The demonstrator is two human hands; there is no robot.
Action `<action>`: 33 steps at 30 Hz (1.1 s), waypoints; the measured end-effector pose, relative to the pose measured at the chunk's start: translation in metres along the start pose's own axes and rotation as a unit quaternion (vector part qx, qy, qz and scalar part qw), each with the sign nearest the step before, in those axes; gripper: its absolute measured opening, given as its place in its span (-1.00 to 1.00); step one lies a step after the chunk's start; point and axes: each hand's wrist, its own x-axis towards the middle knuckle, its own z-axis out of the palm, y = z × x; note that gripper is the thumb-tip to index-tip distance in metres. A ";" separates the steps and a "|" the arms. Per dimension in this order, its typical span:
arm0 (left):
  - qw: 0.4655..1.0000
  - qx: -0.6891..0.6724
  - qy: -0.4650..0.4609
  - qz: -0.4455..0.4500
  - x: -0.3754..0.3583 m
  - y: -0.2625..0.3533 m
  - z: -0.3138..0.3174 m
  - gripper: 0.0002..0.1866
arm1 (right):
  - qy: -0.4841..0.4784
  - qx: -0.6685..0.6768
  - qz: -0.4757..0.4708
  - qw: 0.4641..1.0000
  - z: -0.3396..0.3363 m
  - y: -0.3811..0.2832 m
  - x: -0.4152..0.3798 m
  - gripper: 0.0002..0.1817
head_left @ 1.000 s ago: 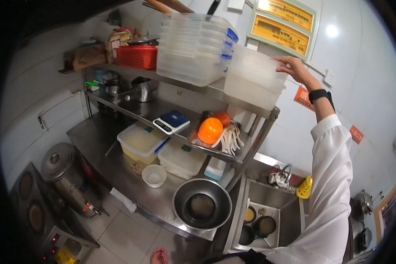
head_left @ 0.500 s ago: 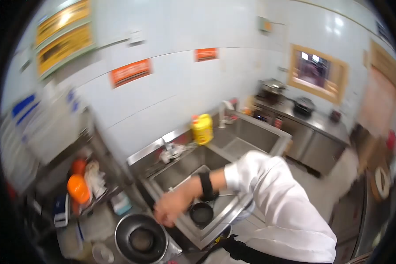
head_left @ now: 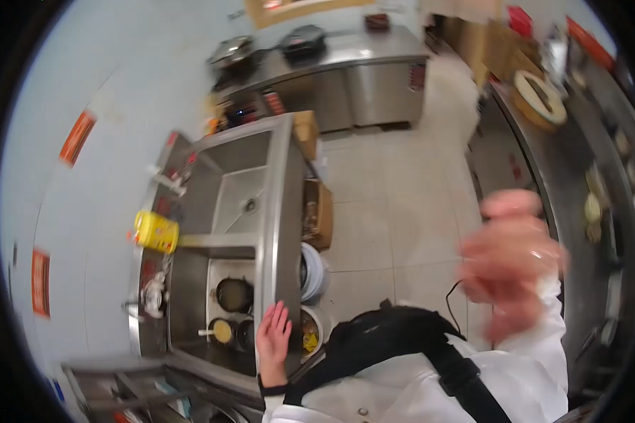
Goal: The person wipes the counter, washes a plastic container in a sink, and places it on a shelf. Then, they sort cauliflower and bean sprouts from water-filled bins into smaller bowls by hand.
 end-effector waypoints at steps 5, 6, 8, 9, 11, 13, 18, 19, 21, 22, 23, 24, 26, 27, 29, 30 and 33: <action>0.964 0.085 -0.149 -0.201 0.122 -0.077 0.164 -0.54 | 0.120 -0.360 -0.031 0.925 -0.102 0.010 -0.072 -0.67; 0.958 0.097 -0.153 -0.223 0.136 -0.090 0.192 -0.54 | 0.107 -0.383 -0.030 0.917 -0.121 0.014 -0.076 -0.70; 0.924 0.055 -0.224 -0.306 0.156 -0.111 0.234 -0.57 | 0.105 -0.415 -0.006 0.904 -0.141 0.020 -0.079 -0.74; 0.916 0.071 -0.223 -0.325 0.166 -0.119 0.250 -0.57 | 0.102 -0.424 0.010 0.900 -0.150 0.023 -0.080 -0.75; 0.889 0.024 -0.233 -0.394 0.188 -0.128 0.272 -0.58 | 0.110 -0.444 0.033 0.889 -0.166 0.040 -0.081 -0.77; 0.876 0.033 -0.226 -0.424 0.211 -0.136 0.283 -0.58 | 0.112 -0.440 0.075 0.888 -0.178 0.065 -0.087 -0.77; 0.765 0.029 -0.267 -0.585 0.318 -0.183 0.282 -0.60 | 0.046 -0.214 0.427 0.877 -0.162 0.165 -0.165 -0.75; 0.723 0.040 -0.255 -0.640 0.342 -0.194 0.286 -0.59 | -0.024 -0.326 0.416 0.849 -0.154 0.192 -0.186 -0.62; 0.657 0.061 -0.260 -0.706 0.387 -0.208 0.332 -0.59 | -0.010 -0.308 0.506 0.805 -0.132 0.218 -0.255 -0.54; 0.678 0.331 -0.302 -0.582 0.402 -0.207 0.361 -0.58 | 0.016 -0.292 0.541 0.789 -0.125 0.225 -0.281 -0.56; 0.643 0.567 -0.322 -0.401 0.418 -0.209 0.383 -0.58 | 0.016 -0.309 0.551 0.775 -0.125 0.227 -0.298 -0.56; 0.531 0.704 -0.398 -0.255 0.464 -0.221 0.382 -0.59 | 0.066 -0.286 0.606 0.739 -0.125 0.227 -0.312 -0.61; 0.379 0.791 -0.471 -0.092 0.499 -0.246 0.414 -0.59 | 0.124 -0.275 0.662 0.686 -0.140 0.228 -0.332 -0.65; 0.472 0.746 -0.448 -0.142 0.482 -0.239 0.467 -0.61 | 0.133 -0.293 0.679 0.659 -0.148 0.229 -0.339 -0.71; 0.545 0.698 -0.422 -0.196 0.462 -0.242 0.541 -0.63 | 0.151 -0.315 0.701 0.622 -0.167 0.229 -0.368 -0.76; 0.581 0.630 -0.441 -0.266 0.456 -0.251 0.568 -0.65 | 0.176 -0.346 0.703 0.597 -0.183 0.227 -0.391 -0.74; 0.608 0.531 -0.463 -0.365 0.436 -0.296 0.623 -0.66 | 0.222 -0.409 0.725 0.507 -0.238 0.214 -0.473 -0.66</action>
